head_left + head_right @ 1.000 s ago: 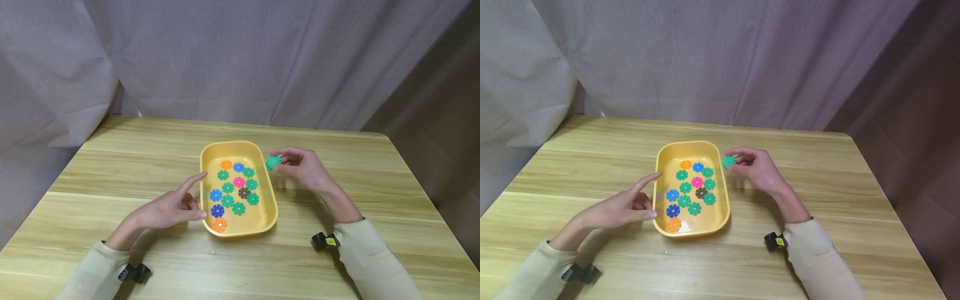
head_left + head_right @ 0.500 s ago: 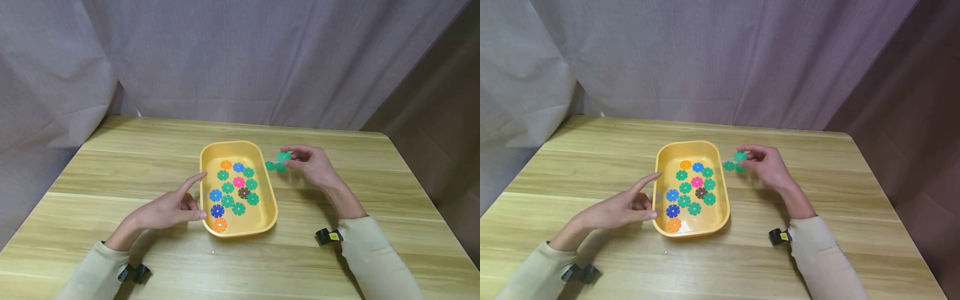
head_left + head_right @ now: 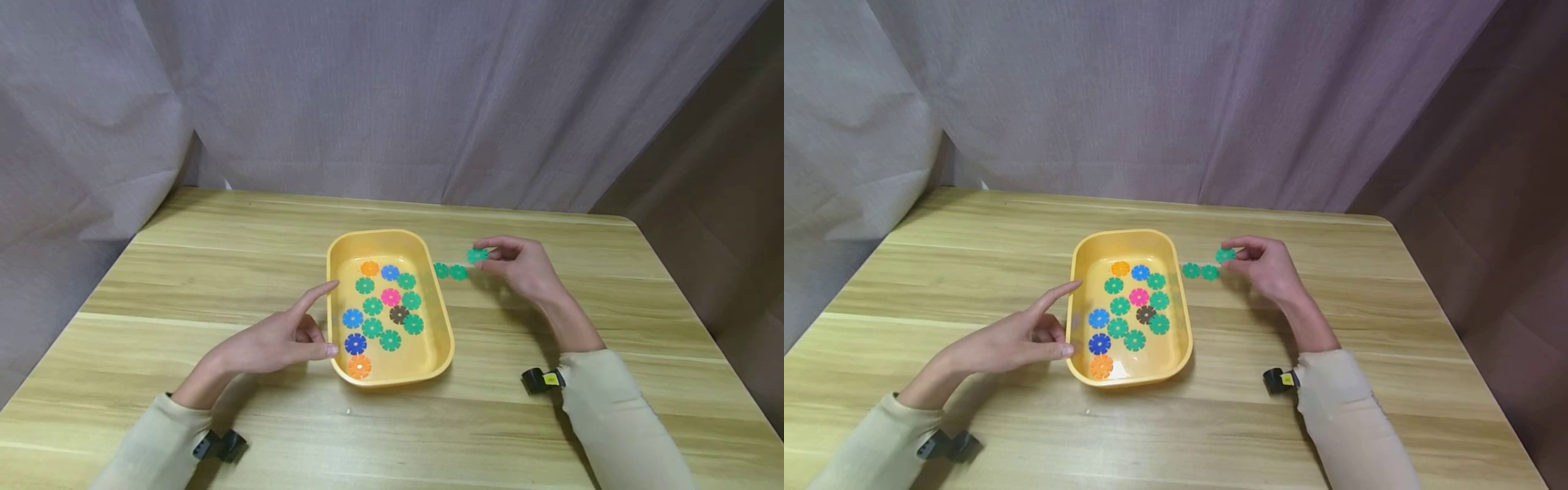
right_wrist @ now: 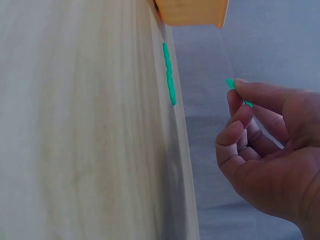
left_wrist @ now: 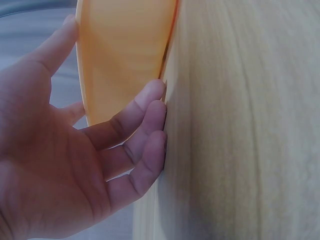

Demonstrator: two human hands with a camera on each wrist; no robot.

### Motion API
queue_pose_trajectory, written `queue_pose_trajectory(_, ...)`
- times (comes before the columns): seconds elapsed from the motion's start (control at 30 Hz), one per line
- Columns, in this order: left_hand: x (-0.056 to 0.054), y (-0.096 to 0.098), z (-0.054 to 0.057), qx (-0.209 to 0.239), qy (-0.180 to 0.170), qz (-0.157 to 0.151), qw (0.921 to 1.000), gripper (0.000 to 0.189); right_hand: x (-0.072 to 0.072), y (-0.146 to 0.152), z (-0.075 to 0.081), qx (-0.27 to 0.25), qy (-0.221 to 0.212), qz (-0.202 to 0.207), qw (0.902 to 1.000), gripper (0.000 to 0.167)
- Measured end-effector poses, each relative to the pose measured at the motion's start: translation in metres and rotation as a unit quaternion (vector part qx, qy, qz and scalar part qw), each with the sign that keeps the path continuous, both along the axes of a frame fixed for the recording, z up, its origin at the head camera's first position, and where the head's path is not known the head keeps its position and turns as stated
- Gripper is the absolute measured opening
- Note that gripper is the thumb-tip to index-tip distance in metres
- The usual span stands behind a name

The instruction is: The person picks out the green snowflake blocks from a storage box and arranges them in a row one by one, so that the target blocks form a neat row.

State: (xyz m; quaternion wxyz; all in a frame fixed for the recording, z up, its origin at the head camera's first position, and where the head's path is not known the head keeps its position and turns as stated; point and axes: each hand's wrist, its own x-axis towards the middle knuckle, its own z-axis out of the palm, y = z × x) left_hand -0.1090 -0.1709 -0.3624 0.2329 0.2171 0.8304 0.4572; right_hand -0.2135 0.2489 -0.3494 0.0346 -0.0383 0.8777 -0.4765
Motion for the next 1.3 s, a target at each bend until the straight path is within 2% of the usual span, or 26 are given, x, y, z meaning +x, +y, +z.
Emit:
queue_pose_trajectory(0.3, 0.000, 0.000, 0.001, -0.003, 0.002, 0.000, 1.0000, 0.099, -0.004, 0.006, -0.005, 0.019, -0.048, 0.014, 0.9986, 0.040)
queue_pose_trajectory(0.67, 0.000, 0.000, 0.000, -0.004, 0.001, -0.001, 1.0000, 0.100, -0.007, 0.009, -0.012, 0.063, -0.065, 0.036, 0.9953, 0.038)
queue_pose_trajectory(1.3, -0.001, 0.000, 0.000, -0.007, -0.001, 0.002, 1.0000, 0.100, -0.010, 0.012, -0.017, 0.057, -0.071, 0.063, 0.9938, 0.039)
